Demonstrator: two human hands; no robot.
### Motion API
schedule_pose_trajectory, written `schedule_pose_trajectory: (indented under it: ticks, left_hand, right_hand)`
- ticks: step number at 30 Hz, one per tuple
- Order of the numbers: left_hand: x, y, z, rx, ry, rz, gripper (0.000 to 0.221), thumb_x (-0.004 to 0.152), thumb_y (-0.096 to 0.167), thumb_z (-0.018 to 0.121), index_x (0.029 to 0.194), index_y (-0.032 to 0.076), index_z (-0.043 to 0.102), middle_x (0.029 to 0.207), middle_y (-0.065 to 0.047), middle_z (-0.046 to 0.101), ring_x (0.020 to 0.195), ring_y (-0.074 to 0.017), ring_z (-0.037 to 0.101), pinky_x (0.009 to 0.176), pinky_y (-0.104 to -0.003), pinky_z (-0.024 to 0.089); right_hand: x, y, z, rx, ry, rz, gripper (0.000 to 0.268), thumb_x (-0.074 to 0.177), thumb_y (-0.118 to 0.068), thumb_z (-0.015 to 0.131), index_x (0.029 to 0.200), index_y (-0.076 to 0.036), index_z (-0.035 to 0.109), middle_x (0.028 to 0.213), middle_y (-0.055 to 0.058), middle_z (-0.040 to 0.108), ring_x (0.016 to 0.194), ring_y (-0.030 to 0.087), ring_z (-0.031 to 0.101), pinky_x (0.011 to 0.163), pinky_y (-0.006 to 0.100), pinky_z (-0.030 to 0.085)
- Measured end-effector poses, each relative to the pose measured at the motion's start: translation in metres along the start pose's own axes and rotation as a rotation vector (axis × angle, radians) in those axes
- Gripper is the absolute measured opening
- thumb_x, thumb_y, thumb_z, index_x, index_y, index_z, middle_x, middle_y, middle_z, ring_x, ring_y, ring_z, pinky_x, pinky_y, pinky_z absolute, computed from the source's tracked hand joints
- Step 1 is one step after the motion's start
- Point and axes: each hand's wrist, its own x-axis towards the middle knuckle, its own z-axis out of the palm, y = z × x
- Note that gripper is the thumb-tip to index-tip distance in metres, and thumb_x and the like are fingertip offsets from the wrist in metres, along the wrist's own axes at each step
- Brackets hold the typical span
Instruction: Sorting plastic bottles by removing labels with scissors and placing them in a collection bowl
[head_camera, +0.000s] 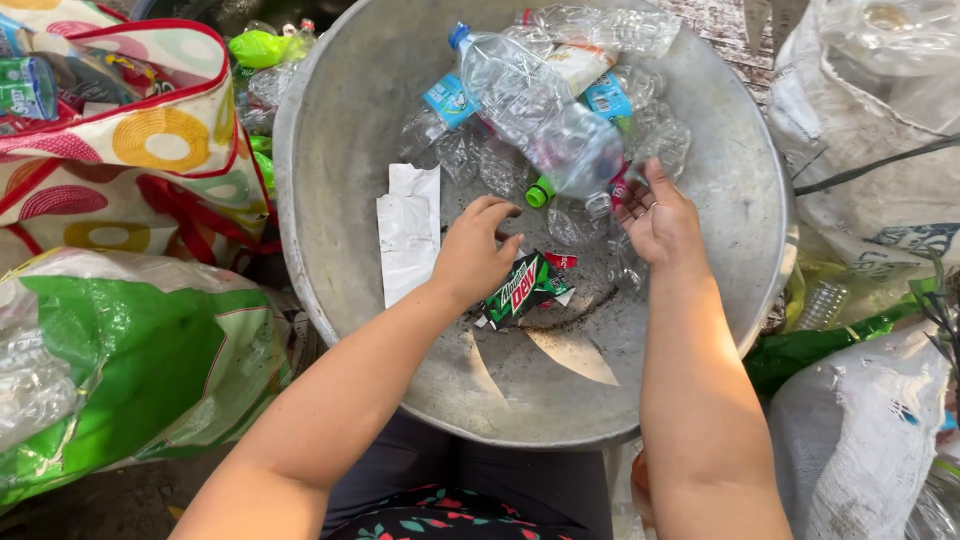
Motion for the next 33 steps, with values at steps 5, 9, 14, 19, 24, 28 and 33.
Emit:
schedule_pose_trajectory:
  ticks: [5, 9, 14, 19, 24, 28, 33]
  left_hand:
    - [0.002, 0.002, -0.005, 0.051, -0.08, -0.089, 0.045, 0.09, 0.019, 0.07, 0.133, 0.007, 0.063, 0.131, -0.015, 0.061, 0.102, -0.0328, 0.074, 0.091, -0.044, 0.061]
    - [0.01, -0.014, 0.003, 0.038, -0.162, -0.26, 0.075, 0.091, 0.024, 0.069, 0.152, -0.005, 0.036, 0.142, -0.031, 0.05, 0.129, -0.0491, 0.057, 0.109, -0.055, 0.048]
    - [0.039, -0.084, 0.041, -0.226, -0.164, -0.598, 0.109, 0.088, 0.041, 0.073, 0.164, 0.005, 0.005, 0.157, -0.019, 0.047, 0.144, -0.0337, 0.047, 0.119, -0.055, 0.032]
    - [0.041, -0.065, 0.024, -0.431, -0.002, -0.684, 0.093, 0.089, 0.029, 0.075, 0.162, 0.005, 0.022, 0.148, -0.022, 0.054, 0.14, -0.0354, 0.051, 0.114, -0.051, 0.042]
    - [0.041, -0.075, 0.03, -0.41, 0.071, -0.687, 0.065, 0.09, 0.022, 0.074, 0.147, 0.003, 0.049, 0.132, -0.02, 0.064, 0.129, -0.0365, 0.06, 0.104, -0.051, 0.052]
    - [0.025, -0.021, -0.003, -0.701, 0.092, -0.629, 0.057, 0.097, 0.015, 0.065, 0.148, -0.003, 0.046, 0.143, -0.03, 0.054, 0.14, -0.0439, 0.047, 0.112, -0.053, 0.044]
    - [0.016, -0.007, -0.011, -0.828, 0.041, -0.416, 0.075, 0.089, 0.012, 0.076, 0.151, -0.006, 0.039, 0.14, -0.032, 0.055, 0.138, -0.0424, 0.047, 0.109, -0.051, 0.047]
  right_hand:
    - [-0.009, 0.007, 0.016, -0.226, -0.076, -0.099, 0.062, 0.092, -0.031, 0.083, 0.141, -0.011, 0.051, 0.107, 0.002, 0.07, 0.089, 0.013, 0.072, 0.071, 0.026, 0.064]
    - [-0.032, 0.012, 0.039, -0.708, -0.194, -0.298, 0.082, 0.095, -0.035, 0.085, 0.157, -0.013, 0.036, 0.146, 0.018, 0.059, 0.12, 0.03, 0.065, 0.074, 0.03, 0.048]
    - [-0.032, 0.035, 0.051, -1.256, -0.225, -0.254, 0.077, 0.081, -0.052, 0.086, 0.147, -0.025, 0.055, 0.111, -0.005, 0.077, 0.09, 0.01, 0.07, 0.076, 0.028, 0.054]
    - [-0.033, 0.058, 0.046, -1.494, -0.339, -0.248, 0.062, 0.085, -0.04, 0.081, 0.14, -0.019, 0.064, 0.133, 0.014, 0.066, 0.116, 0.034, 0.066, 0.097, 0.046, 0.053]
    - [-0.048, 0.056, 0.053, -1.464, -0.42, -0.179, 0.028, 0.083, -0.033, 0.08, 0.109, -0.023, 0.08, 0.119, 0.006, 0.074, 0.119, 0.028, 0.068, 0.102, 0.042, 0.052]
    - [-0.076, 0.034, 0.07, -1.093, -0.345, -0.06, 0.07, 0.073, -0.023, 0.09, 0.132, -0.008, 0.056, 0.117, 0.019, 0.07, 0.111, 0.032, 0.067, 0.092, 0.042, 0.056]
    - [-0.095, 0.017, 0.07, -0.663, -0.456, -0.013, 0.084, 0.076, 0.007, 0.083, 0.149, 0.008, 0.039, 0.117, 0.023, 0.069, 0.103, 0.028, 0.07, 0.086, 0.04, 0.062]
